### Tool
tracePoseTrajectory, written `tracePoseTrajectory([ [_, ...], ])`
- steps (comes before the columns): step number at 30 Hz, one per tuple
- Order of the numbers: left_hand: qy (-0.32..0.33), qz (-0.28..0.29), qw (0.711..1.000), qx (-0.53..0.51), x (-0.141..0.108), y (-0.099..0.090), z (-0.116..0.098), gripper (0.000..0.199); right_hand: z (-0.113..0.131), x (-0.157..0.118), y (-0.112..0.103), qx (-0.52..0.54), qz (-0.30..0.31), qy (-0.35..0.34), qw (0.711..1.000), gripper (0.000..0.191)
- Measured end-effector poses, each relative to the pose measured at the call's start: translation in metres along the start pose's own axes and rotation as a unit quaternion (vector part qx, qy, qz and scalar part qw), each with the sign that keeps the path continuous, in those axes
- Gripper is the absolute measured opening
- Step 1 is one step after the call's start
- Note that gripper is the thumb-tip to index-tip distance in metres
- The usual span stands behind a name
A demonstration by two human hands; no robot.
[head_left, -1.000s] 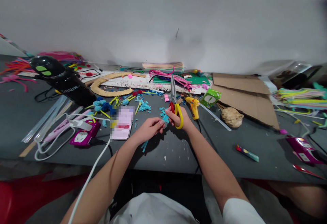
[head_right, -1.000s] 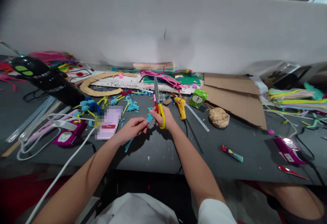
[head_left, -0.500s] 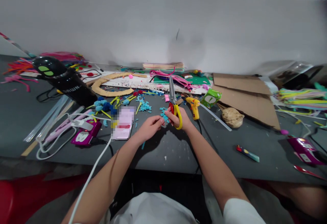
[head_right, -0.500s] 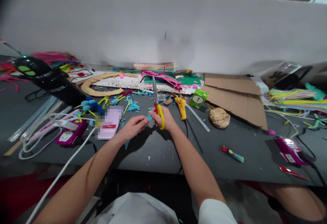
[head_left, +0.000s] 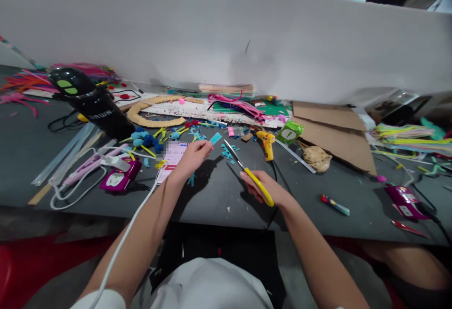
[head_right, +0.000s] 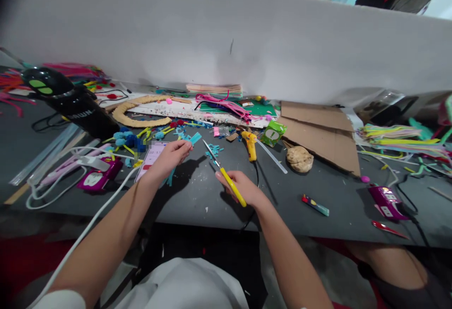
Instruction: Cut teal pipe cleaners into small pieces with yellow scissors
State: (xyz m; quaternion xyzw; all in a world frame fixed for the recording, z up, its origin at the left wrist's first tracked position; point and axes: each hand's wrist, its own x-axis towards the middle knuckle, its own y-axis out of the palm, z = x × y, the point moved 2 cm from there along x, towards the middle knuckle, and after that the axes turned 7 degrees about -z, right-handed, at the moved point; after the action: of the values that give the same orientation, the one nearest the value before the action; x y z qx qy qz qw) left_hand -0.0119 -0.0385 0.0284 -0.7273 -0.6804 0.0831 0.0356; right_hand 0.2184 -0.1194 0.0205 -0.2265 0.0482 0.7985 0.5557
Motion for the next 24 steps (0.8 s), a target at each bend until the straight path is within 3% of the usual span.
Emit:
tracePoseTrajectory([
  [6,-0.046,0.032,0.998,-0.035,-0.005,0.012,0.009,0.031,-0.018,-0.003,0.014,0.029,-0.001,0.024,0.999,0.056],
  [24,-0.087,0.073,0.993,-0.034,-0.018,0.011,0.005,0.032,-0.011,0.001,0.033,0.067,-0.017,0.036,0.997,0.055],
])
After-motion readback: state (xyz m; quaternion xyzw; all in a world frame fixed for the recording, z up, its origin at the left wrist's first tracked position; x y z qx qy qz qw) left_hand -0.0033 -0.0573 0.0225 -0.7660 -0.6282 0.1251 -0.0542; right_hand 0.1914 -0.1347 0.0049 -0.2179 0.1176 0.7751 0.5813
